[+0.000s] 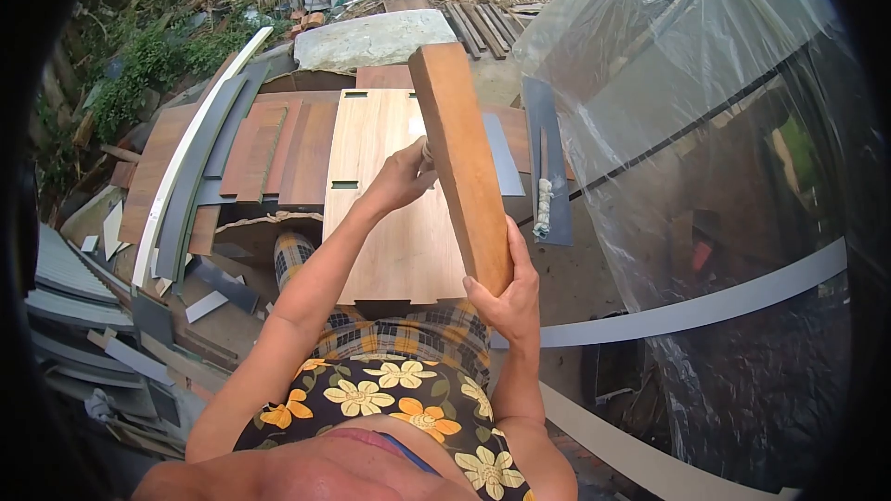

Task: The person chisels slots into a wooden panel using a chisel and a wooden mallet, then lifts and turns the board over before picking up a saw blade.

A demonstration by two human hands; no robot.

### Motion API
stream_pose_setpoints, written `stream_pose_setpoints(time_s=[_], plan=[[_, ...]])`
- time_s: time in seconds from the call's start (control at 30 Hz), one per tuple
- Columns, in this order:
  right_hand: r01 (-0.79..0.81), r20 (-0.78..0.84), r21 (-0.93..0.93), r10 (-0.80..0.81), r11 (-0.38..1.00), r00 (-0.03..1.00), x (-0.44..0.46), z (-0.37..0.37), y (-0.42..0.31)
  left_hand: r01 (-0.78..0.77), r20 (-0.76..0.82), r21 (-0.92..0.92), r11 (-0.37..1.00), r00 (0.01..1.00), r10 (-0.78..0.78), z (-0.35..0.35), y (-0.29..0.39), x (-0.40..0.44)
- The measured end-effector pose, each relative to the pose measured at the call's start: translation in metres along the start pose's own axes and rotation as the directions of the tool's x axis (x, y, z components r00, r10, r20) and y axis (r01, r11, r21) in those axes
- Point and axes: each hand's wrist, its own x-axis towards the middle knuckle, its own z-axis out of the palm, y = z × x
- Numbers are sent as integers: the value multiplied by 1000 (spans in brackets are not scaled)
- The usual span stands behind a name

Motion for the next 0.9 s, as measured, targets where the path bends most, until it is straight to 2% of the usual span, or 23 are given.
stream_pose_setpoints(time_s=[0.07,0.23,0.33,0.4,0.43,0.53,0.63,0.73,0.83,0.9], plan=[[-54,16,-81,55,995,998,4,3,-2,25,9,-4,1000,1000,-25,0,4,0],[32,11,-17,-32,999,999,1,2,6,-13,-11,-38,999,1000,13,-1,-5,3],[9,16,-47,-9,999,1000,2,5,8,53,10,22,998,999,-53,-3,3,1],[-49,22,-79,51,996,998,5,13,5,-17,-39,-22,1000,999,16,0,-1,0],[-22,20,-18,23,1000,1000,3,13,10,-54,-73,-42,998,996,51,0,-2,1],[19,34,-20,-18,1000,999,3,8,9,71,22,-45,997,997,-70,-10,5,-4],[29,17,31,-30,999,999,2,8,-1,-40,-39,-114,993,999,36,-10,-7,-3],[78,6,25,-78,997,997,4,10,3,46,10,-41,998,999,-45,-13,-14,0],[-13,65,-108,20,994,998,8,14,-7,-66,-80,-115,991,995,57,-3,-15,-2],[10,62,-9,-9,1000,998,6,11,-4,-61,-63,-95,994,996,55,-4,-17,0]])
